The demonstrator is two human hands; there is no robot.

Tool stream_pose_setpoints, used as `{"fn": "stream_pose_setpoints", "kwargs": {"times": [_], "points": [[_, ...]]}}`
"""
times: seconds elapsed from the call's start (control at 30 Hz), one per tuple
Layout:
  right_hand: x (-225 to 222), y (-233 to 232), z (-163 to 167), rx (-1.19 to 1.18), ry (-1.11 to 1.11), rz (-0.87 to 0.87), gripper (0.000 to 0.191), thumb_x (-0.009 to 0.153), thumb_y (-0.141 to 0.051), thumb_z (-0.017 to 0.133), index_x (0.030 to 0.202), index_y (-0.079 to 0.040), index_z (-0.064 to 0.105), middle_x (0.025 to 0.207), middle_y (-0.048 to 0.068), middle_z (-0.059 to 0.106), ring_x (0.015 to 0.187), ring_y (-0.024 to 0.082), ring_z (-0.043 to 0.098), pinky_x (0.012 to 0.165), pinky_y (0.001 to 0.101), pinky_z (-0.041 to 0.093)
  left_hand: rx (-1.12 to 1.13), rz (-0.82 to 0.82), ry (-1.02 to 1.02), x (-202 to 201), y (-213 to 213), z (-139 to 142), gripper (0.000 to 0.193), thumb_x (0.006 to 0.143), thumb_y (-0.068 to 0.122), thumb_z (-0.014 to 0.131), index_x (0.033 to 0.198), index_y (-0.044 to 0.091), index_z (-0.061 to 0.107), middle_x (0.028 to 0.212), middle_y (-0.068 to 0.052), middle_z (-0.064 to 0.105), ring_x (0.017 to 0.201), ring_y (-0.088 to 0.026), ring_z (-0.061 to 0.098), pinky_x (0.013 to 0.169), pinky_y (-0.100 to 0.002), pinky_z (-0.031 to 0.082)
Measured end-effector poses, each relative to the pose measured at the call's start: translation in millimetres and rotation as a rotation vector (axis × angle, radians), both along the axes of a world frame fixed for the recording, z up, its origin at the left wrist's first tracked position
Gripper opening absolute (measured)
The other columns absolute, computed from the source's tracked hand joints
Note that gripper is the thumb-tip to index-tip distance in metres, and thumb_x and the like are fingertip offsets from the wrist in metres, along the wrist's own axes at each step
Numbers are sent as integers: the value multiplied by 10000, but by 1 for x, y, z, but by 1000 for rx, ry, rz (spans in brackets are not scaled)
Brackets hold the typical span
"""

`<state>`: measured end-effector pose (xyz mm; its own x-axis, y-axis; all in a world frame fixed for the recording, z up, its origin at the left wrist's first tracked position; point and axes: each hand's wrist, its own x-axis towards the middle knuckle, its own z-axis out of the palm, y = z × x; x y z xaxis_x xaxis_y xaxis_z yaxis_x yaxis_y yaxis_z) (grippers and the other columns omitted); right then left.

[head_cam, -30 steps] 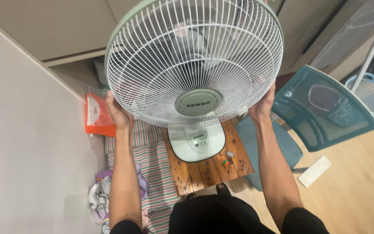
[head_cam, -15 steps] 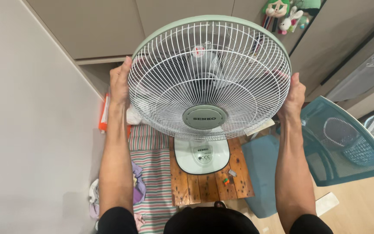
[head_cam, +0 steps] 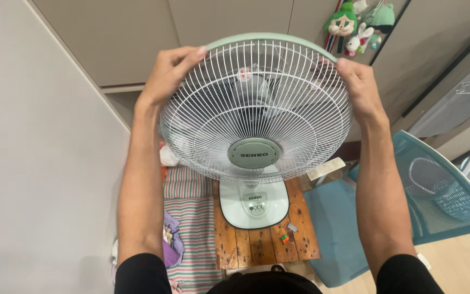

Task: The person reassembles a pedestal electric fan on a small wooden table. They attach the translucent fan blades onto the motor shaft, thread and tighten the black retaining cap by hand, then position the front wire grille guard over the blades and secure it, finishing with the fully assembled fan standing on the table.

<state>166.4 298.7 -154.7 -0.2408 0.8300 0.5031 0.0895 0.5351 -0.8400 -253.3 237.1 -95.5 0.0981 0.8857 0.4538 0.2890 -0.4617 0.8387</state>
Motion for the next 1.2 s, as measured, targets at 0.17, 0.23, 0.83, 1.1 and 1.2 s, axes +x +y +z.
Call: {"fn": "stream_pose_setpoints", "kwargs": {"times": [0.17,0.23,0.83,1.1,1.2], "points": [[-31,4,57,5,-287,-26,471,1042,-452,634,1123,0,737,899,-40,671,839,39,569,733,235,481,-2,79,324,51,10,49,574,873,607,705,1047,71,819,868,-41,744,811,-132,668,749,-301,534],[-46,1,75,41,-358,10,490,1041,-473,626,1069,-3,761,811,-35,654,750,45,537,655,246,443,-48,146,370,63,9,58,595,817,656,715,977,98,842,794,-37,743,759,-136,673,716,-303,530],[-44,-12,67,153,-410,-109,455,1056,-437,640,1056,-1,768,704,-4,584,653,56,479,570,268,385,144,60,372,37,5,34,545,934,579,657,1137,93,797,1098,-84,795,1042,-182,722,928,-305,512],[27,1,-55,-260,293,125,590,1051,-523,510,1242,5,690,1136,61,737,1026,151,668,959,302,527,-108,-90,-383,-46,-6,-100,593,1034,495,549,1214,-48,705,1097,-85,745,953,-129,683,842,-280,552],[38,7,-84,-237,372,106,661,1038,-577,537,1238,33,695,1132,121,735,979,188,698,903,326,563,-124,-49,-488,-57,2,-124,609,1031,495,564,1184,-75,716,1002,-107,751,834,-128,691,733,-272,560]]}}
